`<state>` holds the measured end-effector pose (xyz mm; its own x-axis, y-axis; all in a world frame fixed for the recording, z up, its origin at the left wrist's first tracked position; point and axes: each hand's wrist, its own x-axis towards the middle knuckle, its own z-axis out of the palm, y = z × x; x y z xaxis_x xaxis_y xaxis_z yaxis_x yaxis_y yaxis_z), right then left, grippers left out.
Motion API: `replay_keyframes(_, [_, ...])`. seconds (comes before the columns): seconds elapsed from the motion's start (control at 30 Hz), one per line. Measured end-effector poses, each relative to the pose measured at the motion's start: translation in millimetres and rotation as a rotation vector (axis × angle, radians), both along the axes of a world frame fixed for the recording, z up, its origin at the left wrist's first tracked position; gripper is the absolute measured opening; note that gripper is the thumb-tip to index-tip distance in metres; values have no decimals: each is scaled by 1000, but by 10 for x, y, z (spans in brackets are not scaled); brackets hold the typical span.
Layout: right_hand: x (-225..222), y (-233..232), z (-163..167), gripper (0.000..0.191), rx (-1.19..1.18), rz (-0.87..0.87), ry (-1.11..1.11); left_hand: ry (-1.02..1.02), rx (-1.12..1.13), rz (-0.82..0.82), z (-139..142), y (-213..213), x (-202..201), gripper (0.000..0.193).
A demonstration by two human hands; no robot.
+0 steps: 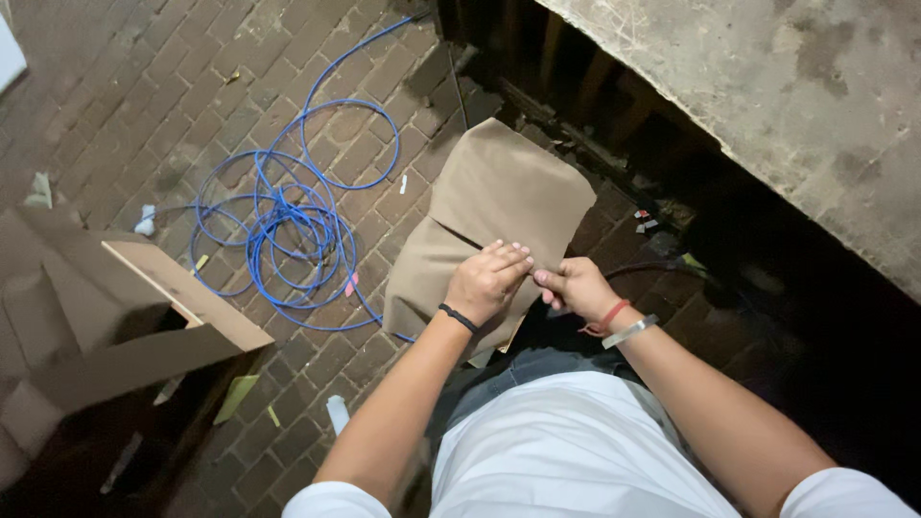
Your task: The person stretches brown fabric over yellow foam pads on wooden panels and secures it with a pneumatic staple gun, pleating the fabric into a tufted pattern. They press and smooth the fabric, reposition the panels, and continue stapling the fabric edges around the foam.
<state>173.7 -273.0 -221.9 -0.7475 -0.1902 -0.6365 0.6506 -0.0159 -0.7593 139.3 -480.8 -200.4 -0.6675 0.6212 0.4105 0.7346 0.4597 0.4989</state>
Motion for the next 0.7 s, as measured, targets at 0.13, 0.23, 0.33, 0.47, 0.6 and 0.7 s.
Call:
replay_keyframes(0.13, [81, -10, -76, 33, 158, -63, 107, -226, 17, -51, 49, -99, -151, 20])
replay_keyframes(0.23, [106, -23, -141, 33, -37, -216, 142, -353, -407, 357, 29, -257, -570, 41])
replay_keyframes(0.33, [123, -28, -200, 33, -34, -168, 189, -260, -472, 467, -63, -275, -692, 77])
replay_keyframes(0.47, [140, 24, -289, 27, -98, -201, 157, -294, -693, 353, -158, -33, -498, 83])
replay_keyframes(0.6, [159, 119, -378, 28, -112, -237, 154, -240, -620, 247, -136, 251, -181, 79])
replay_keyframes(0.7, [174, 178, -456, 27, -116, -221, 160, -238, -593, 233, -119, 325, -75, 78])
